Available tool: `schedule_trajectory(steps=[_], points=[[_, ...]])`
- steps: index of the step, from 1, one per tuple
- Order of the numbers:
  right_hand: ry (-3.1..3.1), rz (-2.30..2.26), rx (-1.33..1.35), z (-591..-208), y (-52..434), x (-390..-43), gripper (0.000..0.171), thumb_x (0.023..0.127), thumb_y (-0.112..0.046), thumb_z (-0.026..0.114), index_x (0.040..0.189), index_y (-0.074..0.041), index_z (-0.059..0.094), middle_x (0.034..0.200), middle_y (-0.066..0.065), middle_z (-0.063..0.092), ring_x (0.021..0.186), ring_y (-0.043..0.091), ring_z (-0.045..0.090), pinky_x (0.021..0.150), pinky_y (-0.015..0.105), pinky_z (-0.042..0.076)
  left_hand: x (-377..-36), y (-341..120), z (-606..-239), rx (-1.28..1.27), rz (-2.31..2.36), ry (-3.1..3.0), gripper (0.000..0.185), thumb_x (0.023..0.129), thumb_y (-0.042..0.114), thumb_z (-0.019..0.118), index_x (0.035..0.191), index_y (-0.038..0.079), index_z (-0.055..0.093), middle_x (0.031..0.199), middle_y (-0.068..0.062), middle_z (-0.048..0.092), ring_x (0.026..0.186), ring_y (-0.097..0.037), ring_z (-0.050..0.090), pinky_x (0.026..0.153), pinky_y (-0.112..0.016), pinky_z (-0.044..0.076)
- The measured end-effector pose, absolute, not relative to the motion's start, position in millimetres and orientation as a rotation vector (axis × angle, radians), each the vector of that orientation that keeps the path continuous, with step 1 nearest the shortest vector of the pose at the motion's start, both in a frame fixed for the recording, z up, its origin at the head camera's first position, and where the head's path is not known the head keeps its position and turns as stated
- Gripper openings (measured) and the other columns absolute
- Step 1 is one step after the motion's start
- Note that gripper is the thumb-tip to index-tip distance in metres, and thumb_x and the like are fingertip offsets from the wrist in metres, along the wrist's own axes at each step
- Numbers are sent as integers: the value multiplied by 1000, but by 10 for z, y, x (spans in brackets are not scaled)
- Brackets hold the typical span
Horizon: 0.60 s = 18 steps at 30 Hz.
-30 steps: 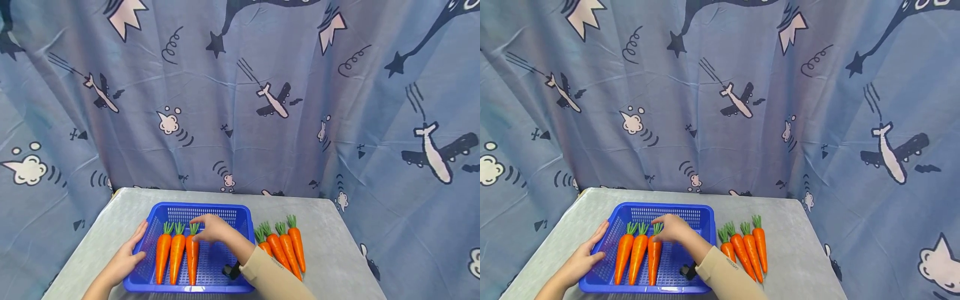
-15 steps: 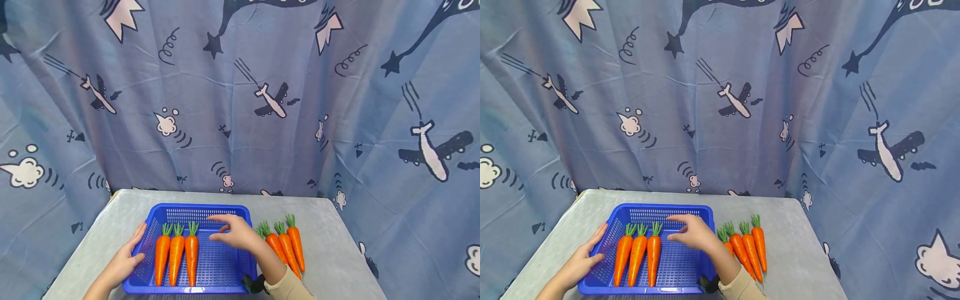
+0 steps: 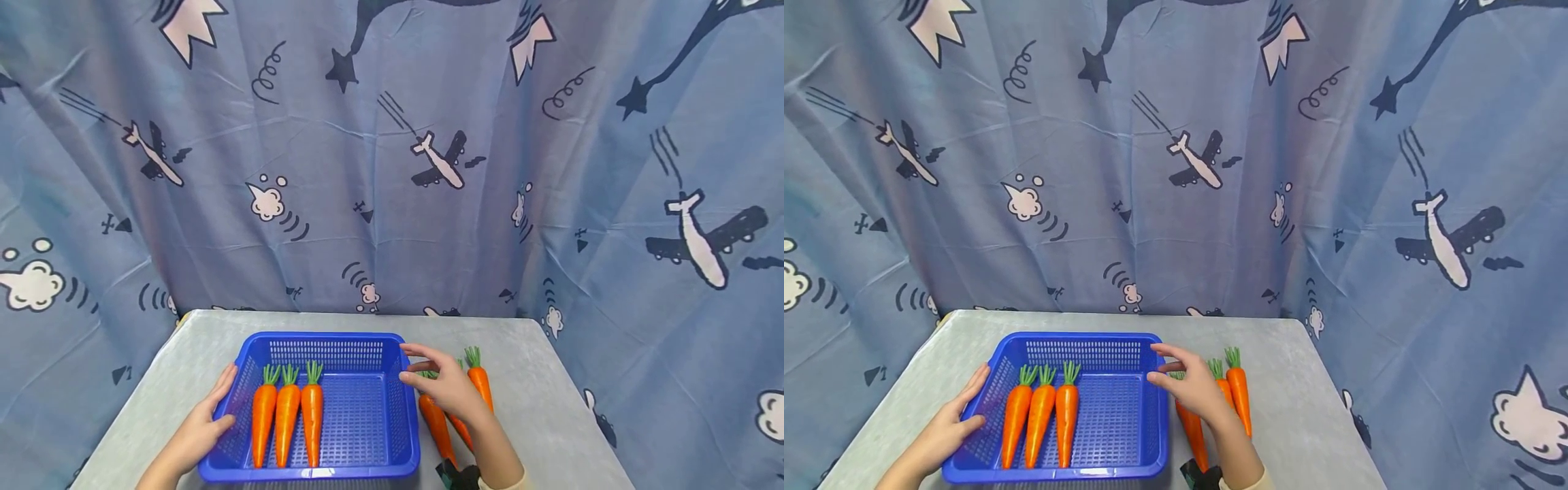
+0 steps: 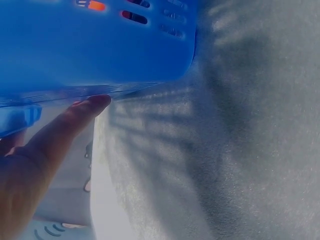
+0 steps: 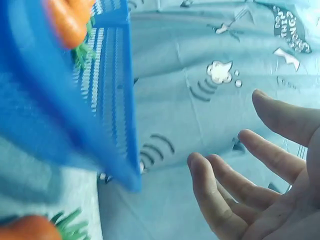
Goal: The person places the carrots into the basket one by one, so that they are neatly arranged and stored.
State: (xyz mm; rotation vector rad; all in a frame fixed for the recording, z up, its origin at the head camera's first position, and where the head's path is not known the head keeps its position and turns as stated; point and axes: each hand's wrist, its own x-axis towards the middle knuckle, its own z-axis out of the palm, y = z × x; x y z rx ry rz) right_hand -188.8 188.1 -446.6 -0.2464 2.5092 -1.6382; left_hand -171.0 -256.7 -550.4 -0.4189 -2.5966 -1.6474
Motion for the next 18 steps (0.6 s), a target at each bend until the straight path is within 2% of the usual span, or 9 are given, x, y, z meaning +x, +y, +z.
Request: schedule_trajectory(steps=[8,12,15,18], points=[[2580,-1746,-124,-4759,2238,-1900,45,90,-25,75,133,-20,66,134,12,64,115,31,65,85,35,59,-1732,-2581,-5521,-431,-1660,-2588,86,82,-10,58,160,4,23,167,-24,11,138,18,7,100,5,12],[2629,-1746,2,-4896,2434,-1928,47,90,-34,74,134,-21,65,135,11,64,115,27,65,87,31,58,-1738,-2580,-5508,-446,-1621,-2580,86,81,-10,58,159,2,24,166,-26,12,136,22,8,101,5,12],[2707,-1712,74,-4989,2576,-1932,51,91,-39,72,136,-19,63,136,13,63,118,28,63,93,37,57,-1737,-2573,-5500,-452,-1613,-2580,86,81,-11,57,159,1,24,166,-27,12,136,21,8,101,5,12],[2827,-1640,175,-5089,2685,-1918,52,93,-41,70,137,-15,62,139,15,61,124,33,59,102,50,51,-1729,-2577,-5491,-453,-1641,-2579,86,81,-11,57,159,1,23,166,-27,11,140,17,7,101,5,11]])
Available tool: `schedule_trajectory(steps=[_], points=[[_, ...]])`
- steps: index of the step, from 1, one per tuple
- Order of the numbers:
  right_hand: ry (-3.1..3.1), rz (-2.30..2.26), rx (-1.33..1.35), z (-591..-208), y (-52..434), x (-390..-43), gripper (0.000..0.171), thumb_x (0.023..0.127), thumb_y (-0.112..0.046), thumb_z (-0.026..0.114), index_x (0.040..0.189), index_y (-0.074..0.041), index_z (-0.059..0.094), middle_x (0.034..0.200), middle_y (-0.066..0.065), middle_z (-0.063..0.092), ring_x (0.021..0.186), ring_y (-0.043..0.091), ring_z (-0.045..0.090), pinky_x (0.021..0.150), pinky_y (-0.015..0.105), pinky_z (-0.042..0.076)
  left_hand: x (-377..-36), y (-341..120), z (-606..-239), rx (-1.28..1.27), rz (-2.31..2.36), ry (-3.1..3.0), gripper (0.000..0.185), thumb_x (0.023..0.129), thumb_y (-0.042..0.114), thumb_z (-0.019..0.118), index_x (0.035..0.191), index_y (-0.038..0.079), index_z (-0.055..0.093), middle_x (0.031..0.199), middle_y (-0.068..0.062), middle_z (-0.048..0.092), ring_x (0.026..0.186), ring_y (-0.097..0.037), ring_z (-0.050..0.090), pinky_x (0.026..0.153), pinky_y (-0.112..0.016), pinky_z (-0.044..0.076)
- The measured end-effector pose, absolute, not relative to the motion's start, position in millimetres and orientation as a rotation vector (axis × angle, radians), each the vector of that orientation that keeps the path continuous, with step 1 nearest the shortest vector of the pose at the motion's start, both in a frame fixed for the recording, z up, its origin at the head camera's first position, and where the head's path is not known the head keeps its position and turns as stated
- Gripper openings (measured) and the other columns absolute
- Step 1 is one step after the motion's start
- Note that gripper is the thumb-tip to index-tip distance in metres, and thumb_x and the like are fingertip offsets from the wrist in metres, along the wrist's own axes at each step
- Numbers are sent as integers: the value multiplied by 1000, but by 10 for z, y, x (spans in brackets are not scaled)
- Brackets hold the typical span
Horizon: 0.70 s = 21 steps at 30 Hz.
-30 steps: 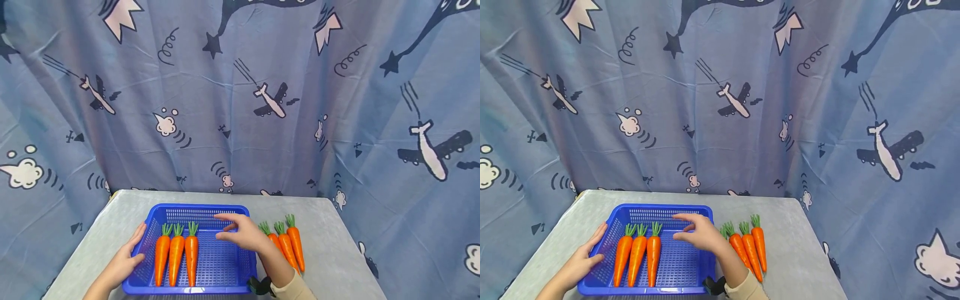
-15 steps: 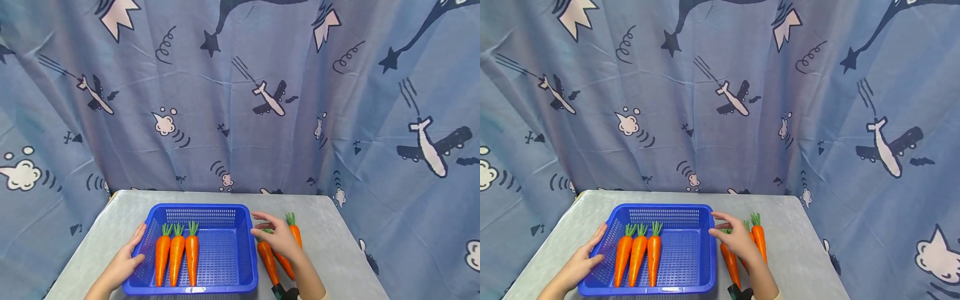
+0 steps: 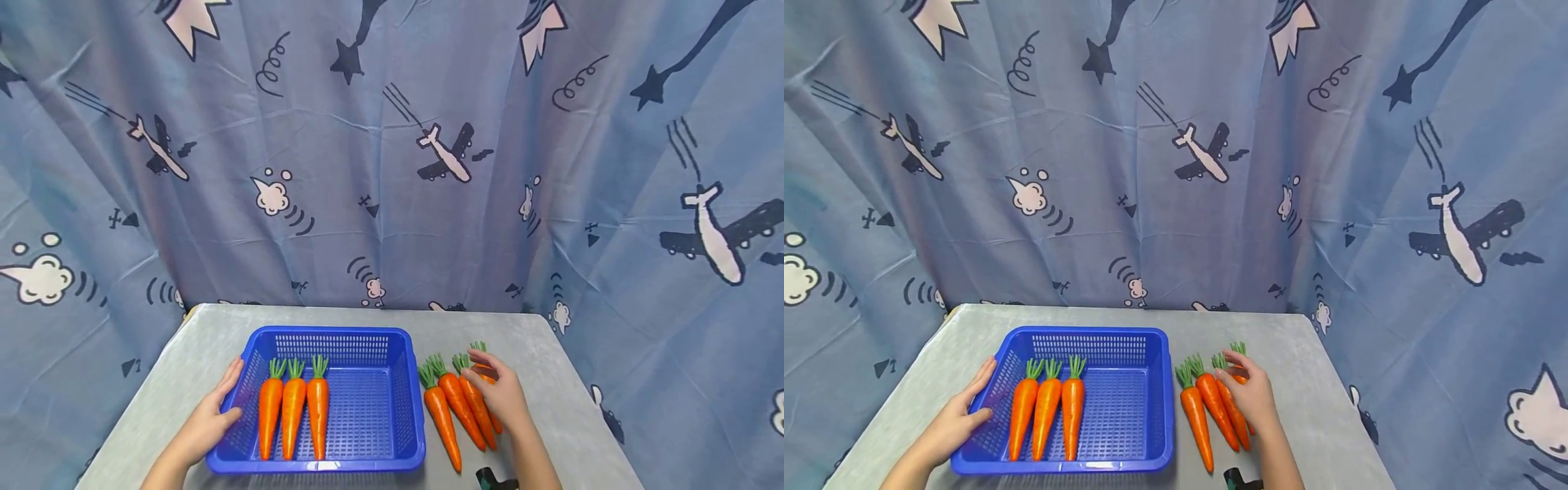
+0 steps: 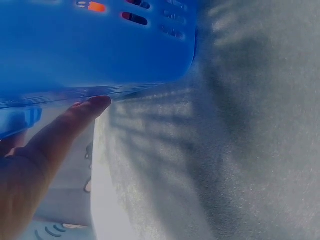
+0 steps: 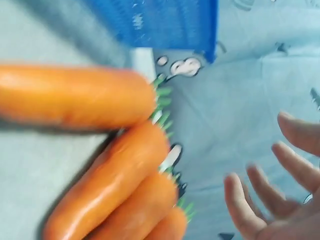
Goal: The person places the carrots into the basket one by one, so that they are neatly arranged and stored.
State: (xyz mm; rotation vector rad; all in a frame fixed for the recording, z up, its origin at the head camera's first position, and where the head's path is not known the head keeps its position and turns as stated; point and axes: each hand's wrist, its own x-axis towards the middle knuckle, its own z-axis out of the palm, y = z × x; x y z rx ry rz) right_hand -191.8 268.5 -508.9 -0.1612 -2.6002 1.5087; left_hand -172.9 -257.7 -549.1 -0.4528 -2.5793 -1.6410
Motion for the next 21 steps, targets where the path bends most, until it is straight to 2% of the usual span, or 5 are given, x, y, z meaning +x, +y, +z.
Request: schedule_trajectory(steps=[4,8,16,21], points=[[-2569,1406,-326,-5222,2829,-1915,53,94,-35,70,139,-10,58,144,20,54,129,39,49,104,59,44,-1736,-2571,-5479,-443,-1655,-2586,86,81,-10,57,160,1,22,166,-26,10,142,13,6,101,5,11],[-2604,1412,-407,-5356,2971,-1969,59,95,-28,69,147,-9,48,149,26,45,131,45,43,106,62,41,-1738,-2570,-5476,-419,-1648,-2600,86,82,-10,57,160,2,23,167,-23,11,142,11,6,101,5,12],[-2738,1507,-454,-5528,3120,-2097,65,97,-29,66,153,-8,39,151,34,38,134,52,41,107,64,39,-1740,-2558,-5469,-424,-1659,-2595,86,83,-10,56,160,3,22,167,-23,10,149,-2,5,101,5,12],[-2796,1523,-434,-5632,3159,-2140,62,98,-24,63,154,-10,41,147,36,43,133,51,43,107,64,39,-1716,-2561,-5465,-440,-1676,-2577,85,83,-9,57,160,1,22,167,-26,9,145,7,5,101,5,12]])
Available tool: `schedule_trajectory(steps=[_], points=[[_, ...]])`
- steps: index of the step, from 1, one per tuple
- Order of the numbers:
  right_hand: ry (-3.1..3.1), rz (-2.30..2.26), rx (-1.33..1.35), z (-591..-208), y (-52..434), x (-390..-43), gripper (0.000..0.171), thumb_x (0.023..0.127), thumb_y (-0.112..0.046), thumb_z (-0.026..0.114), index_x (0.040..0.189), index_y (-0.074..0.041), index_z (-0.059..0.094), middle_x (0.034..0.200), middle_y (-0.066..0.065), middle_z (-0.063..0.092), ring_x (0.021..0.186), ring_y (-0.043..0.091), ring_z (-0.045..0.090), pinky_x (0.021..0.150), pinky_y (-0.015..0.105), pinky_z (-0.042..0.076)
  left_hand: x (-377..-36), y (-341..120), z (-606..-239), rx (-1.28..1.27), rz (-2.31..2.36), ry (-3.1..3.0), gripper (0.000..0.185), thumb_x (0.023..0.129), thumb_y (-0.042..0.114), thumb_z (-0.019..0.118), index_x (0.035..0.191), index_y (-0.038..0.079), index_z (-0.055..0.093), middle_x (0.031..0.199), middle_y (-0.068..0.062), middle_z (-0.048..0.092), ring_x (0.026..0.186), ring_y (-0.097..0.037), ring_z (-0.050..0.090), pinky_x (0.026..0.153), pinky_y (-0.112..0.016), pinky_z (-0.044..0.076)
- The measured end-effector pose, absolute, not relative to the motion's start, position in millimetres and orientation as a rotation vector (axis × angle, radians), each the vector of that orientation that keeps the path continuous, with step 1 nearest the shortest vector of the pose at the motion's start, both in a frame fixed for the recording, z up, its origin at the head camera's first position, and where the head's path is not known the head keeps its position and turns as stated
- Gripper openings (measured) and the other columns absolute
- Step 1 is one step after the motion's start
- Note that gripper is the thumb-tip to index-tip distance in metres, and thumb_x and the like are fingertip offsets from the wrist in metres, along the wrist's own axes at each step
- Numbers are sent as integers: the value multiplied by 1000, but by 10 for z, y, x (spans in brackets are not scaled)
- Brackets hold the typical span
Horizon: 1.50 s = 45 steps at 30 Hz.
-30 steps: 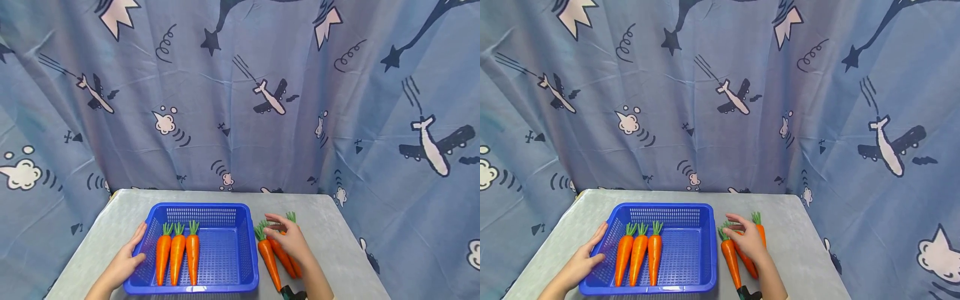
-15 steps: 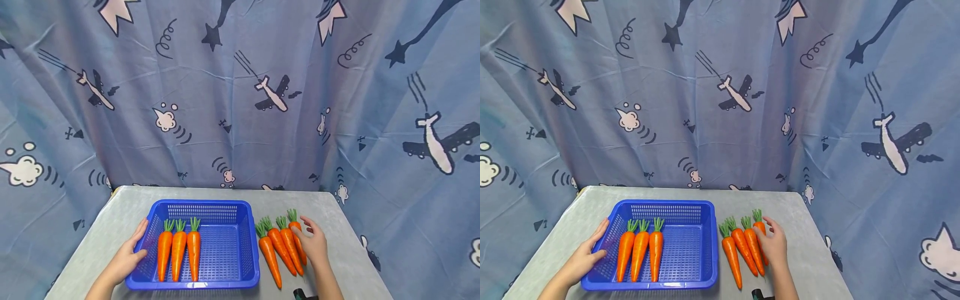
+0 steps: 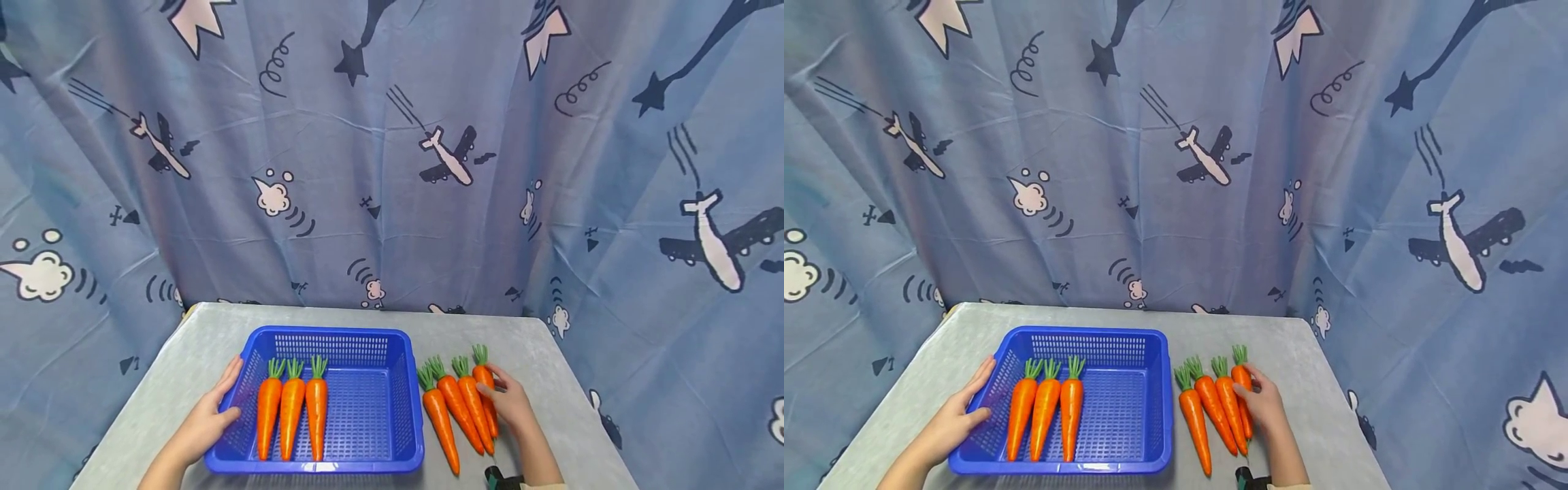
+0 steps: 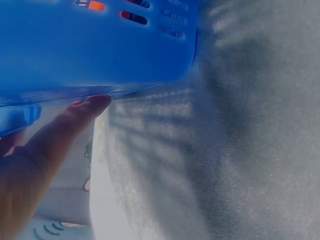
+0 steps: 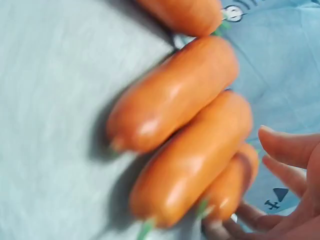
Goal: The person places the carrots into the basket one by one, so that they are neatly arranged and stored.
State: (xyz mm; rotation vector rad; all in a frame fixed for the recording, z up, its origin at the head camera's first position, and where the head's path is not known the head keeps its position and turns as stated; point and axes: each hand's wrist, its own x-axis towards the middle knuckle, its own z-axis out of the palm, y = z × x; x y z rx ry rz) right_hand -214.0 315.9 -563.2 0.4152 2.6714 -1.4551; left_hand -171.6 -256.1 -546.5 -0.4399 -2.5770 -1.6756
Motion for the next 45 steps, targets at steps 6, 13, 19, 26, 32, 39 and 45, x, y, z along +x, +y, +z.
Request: schedule_trajectory(steps=[6,13,19,26,32,39,45], points=[[2749,-1352,336,-5679,3231,-2204,59,96,-19,65,152,-11,46,139,37,51,123,49,53,89,51,55,-1732,-2573,-5455,-454,-1661,-2577,84,84,-9,56,160,1,22,166,-28,9,143,10,6,101,5,12],[2768,-1305,298,-5673,3290,-2226,57,94,-15,67,149,-12,51,135,37,55,117,46,58,72,39,57,-1722,-2576,-5477,-454,-1655,-2568,84,82,-10,57,159,-1,23,165,-30,10,136,21,7,101,5,11],[2790,-1311,327,-5647,3377,-2175,60,93,-15,65,151,-10,47,136,37,53,118,49,57,76,42,59,-1698,-2553,-5517,-450,-1675,-2553,83,82,-10,57,158,-2,24,165,-30,11,137,21,8,101,5,12],[2713,-1455,381,-5450,3439,-2126,64,95,-13,62,155,-11,40,139,40,47,106,40,65,72,39,62,-1709,-2537,-5508,-439,-1680,-2564,85,82,-9,57,159,0,24,166,-29,9,134,23,9,100,5,13],[2677,-1552,329,-5194,3340,-2099,66,96,-17,64,157,-13,37,142,38,46,110,38,65,77,41,61,-1704,-2565,-5490,-434,-1665,-2570,84,82,-9,57,159,0,24,165,-29,9,137,19,7,100,5,12],[2555,-1691,315,-4956,3166,-2005,64,98,-17,63,157,-14,37,142,34,49,106,30,67,81,43,61,-1713,-2571,-5507,-423,-1677,-2579,84,82,-9,57,159,0,23,166,-27,9,140,15,6,99,5,12],[2398,-1888,229,-4830,3008,-1905,61,98,-11,62,154,-14,40,142,32,50,103,27,68,84,45,60,-1730,-2564,-5503,-392,-1695,-2603,86,83,-8,57,160,4,21,168,-24,6,148,-2,3,99,6,10]])
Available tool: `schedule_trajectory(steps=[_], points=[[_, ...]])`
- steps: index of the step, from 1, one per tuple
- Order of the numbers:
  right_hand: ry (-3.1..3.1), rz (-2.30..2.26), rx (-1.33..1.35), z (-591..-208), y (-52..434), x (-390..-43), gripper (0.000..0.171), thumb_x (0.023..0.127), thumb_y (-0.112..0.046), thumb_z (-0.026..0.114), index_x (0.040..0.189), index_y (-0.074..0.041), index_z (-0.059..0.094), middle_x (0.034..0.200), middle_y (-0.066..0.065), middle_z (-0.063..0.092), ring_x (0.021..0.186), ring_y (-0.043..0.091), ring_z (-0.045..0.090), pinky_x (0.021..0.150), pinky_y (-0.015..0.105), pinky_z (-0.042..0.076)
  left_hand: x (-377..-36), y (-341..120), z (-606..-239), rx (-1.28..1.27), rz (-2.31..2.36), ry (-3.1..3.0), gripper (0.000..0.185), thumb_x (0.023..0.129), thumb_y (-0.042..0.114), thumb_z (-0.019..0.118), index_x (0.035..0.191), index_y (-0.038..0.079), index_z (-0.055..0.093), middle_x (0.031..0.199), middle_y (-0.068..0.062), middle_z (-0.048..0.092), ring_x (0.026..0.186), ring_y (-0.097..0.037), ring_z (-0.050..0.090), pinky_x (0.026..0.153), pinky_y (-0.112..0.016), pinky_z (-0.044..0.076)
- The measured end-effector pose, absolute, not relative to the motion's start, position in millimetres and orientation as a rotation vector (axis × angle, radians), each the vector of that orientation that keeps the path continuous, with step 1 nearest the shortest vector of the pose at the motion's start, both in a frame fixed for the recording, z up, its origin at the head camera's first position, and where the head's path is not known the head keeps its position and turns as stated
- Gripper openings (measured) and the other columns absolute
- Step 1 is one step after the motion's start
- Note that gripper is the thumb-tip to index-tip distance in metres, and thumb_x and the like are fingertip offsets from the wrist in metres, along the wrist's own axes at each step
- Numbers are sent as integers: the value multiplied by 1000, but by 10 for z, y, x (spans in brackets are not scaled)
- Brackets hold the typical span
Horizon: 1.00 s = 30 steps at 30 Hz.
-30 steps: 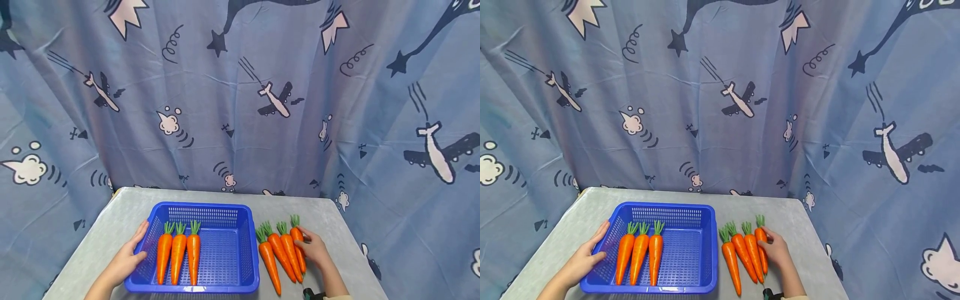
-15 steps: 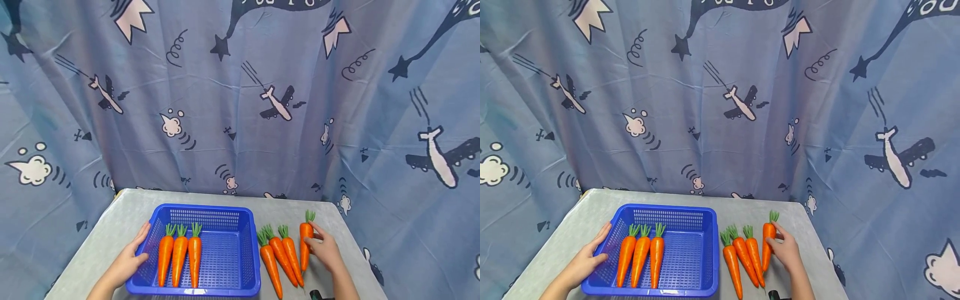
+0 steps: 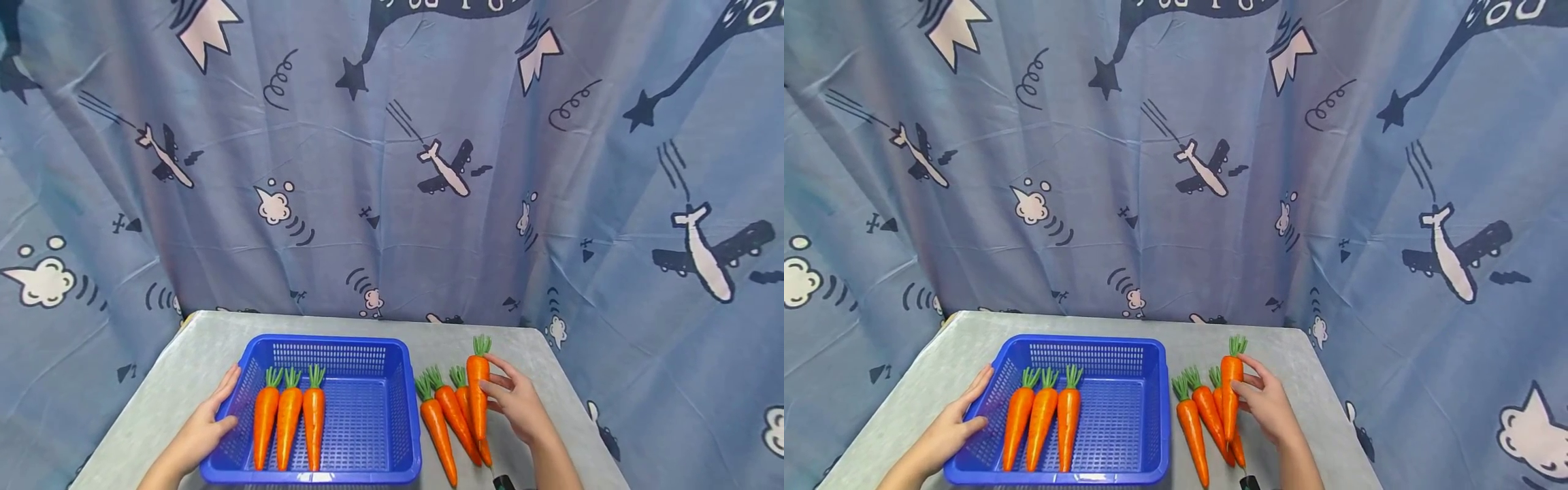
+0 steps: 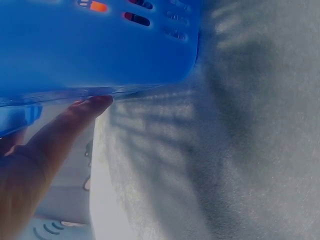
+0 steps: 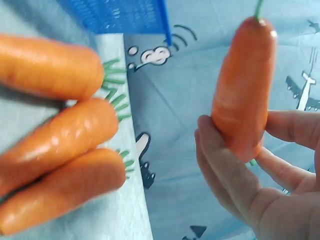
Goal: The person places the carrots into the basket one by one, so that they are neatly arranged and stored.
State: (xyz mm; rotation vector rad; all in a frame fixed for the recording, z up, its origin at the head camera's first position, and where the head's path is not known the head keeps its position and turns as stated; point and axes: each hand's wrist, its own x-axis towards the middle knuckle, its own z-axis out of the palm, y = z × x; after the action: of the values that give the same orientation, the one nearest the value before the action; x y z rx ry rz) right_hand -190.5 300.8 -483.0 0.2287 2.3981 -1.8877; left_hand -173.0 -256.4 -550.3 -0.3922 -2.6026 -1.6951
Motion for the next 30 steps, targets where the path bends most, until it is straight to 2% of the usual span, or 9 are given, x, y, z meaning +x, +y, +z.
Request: schedule_trajectory(steps=[5,11,14,21,27,30], points=[[2399,-1893,201,-4779,2921,-1886,61,96,-13,65,153,-19,43,146,28,45,104,27,66,84,45,60,-1704,-2554,-5533,-398,-1702,-2588,85,83,-9,57,160,2,22,167,-26,7,141,12,5,99,6,11],[2406,-1903,180,-4696,2791,-1897,59,97,-21,66,152,-20,45,149,26,45,116,31,63,89,46,58,-1704,-2556,-5513,-379,-1730,-2595,86,84,-8,57,161,5,21,168,-23,5,148,-3,3,98,6,11],[2390,-1938,163,-4654,2707,-1919,59,97,-21,67,152,-21,45,149,25,47,118,32,62,92,46,57,-1709,-2560,-5486,-396,-1709,-2594,85,84,-7,57,161,5,22,168,-24,7,147,-2,4,98,6,12],[2385,-1986,58,-4593,2465,-2010,57,96,-19,67,149,-23,47,147,22,46,115,33,64,91,48,57,-1711,-2574,-5463,-408,-1683,-2593,85,83,-8,57,160,2,22,167,-25,8,142,10,5,99,6,11],[2327,-2032,-28,-4545,2257,-2080,58,94,-18,70,148,-21,49,144,23,47,107,32,66,87,48,59,-1704,-2563,-5481,-462,-1648,-2549,85,81,-9,59,158,-1,25,165,-30,12,140,15,7,100,5,11],[2303,-2039,-59,-4507,2130,-2117,59,92,-16,71,148,-18,50,142,24,48,105,31,66,84,47,60,-1704,-2560,-5481,-470,-1651,-2540,85,80,-9,59,158,-1,25,164,-30,13,141,12,7,100,5,11]])
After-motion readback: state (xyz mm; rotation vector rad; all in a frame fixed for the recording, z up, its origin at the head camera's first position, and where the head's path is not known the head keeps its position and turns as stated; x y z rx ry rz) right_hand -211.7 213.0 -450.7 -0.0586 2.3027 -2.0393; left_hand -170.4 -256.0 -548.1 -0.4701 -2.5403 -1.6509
